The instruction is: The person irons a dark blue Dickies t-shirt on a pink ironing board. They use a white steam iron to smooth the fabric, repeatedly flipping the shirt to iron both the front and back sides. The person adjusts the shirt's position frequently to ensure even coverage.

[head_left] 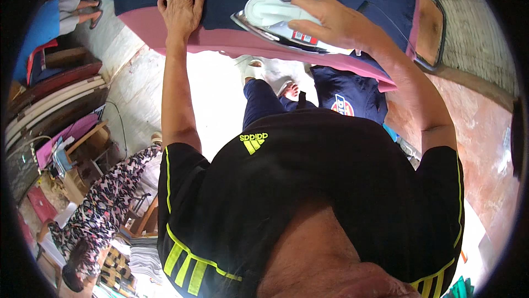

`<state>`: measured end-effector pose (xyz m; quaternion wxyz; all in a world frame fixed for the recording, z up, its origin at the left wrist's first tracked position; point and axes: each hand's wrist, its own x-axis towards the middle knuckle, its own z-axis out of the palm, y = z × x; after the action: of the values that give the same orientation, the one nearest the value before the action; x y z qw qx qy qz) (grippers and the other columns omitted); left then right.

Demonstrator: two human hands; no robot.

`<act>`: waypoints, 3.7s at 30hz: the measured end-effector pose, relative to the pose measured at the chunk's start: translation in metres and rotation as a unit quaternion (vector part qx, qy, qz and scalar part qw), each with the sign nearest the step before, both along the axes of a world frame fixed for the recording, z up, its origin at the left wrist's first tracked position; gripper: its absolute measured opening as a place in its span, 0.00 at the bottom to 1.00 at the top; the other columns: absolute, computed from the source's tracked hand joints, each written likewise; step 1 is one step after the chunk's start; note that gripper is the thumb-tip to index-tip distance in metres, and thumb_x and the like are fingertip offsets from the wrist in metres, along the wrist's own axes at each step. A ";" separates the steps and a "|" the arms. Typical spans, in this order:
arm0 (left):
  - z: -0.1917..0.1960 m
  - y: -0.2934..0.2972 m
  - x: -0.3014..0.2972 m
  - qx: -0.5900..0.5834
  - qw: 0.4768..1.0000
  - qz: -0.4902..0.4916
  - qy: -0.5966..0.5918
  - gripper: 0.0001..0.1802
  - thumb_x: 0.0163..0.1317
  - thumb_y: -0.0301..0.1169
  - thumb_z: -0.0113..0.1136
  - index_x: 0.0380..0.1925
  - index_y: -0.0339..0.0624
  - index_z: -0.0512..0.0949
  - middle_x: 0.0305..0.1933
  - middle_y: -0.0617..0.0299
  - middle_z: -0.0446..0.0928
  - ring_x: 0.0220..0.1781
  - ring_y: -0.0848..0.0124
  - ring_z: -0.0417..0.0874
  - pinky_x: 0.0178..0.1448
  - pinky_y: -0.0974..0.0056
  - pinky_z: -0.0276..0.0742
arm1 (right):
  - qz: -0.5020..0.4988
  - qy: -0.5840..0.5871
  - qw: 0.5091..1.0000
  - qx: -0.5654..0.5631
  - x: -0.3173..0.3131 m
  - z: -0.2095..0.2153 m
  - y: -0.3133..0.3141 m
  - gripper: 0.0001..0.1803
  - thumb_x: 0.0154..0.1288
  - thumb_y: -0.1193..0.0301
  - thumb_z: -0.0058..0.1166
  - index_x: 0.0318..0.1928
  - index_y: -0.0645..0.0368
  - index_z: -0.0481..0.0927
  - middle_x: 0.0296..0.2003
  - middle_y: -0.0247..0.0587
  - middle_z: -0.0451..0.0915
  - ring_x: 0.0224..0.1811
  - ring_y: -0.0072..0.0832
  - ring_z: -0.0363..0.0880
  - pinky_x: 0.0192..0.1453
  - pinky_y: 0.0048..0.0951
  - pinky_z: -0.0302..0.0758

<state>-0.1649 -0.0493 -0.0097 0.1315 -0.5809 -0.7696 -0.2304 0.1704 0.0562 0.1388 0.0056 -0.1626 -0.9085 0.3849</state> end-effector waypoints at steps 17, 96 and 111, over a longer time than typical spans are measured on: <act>0.026 -0.014 -0.002 -0.053 0.997 0.059 -0.002 0.31 0.73 0.50 0.45 0.70 0.47 0.67 0.78 0.53 0.59 0.80 0.47 0.52 0.76 0.35 0.43 | -0.371 0.030 0.928 -0.019 0.000 -0.002 -0.032 0.21 0.75 0.58 0.52 0.48 0.66 0.69 0.33 0.65 0.81 0.37 0.57 0.86 0.38 0.47 0.79; 0.006 -0.014 0.194 -0.074 0.997 -0.029 -0.020 0.43 0.69 0.62 0.43 0.72 0.41 0.63 0.78 0.42 0.54 0.79 0.38 0.50 0.75 0.31 0.43 | -0.155 -0.060 0.985 -0.041 0.185 0.005 -0.002 0.23 0.74 0.56 0.53 0.60 0.57 0.71 0.36 0.57 0.85 0.38 0.49 0.87 0.42 0.41 0.81; 0.033 -0.051 0.123 -0.094 0.994 0.021 -0.051 0.29 0.72 0.49 0.48 0.66 0.44 0.72 0.71 0.52 0.68 0.71 0.51 0.65 0.70 0.44 0.54 | -0.245 0.065 0.967 -0.031 0.025 -0.013 -0.002 0.22 0.75 0.60 0.51 0.49 0.71 0.71 0.34 0.71 0.81 0.36 0.58 0.86 0.37 0.46 0.78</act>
<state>-0.0421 -0.1007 0.0229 0.0415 -0.5621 -0.8053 -0.1839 0.1952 0.0538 0.1255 0.1541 -0.3550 -0.8261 0.4096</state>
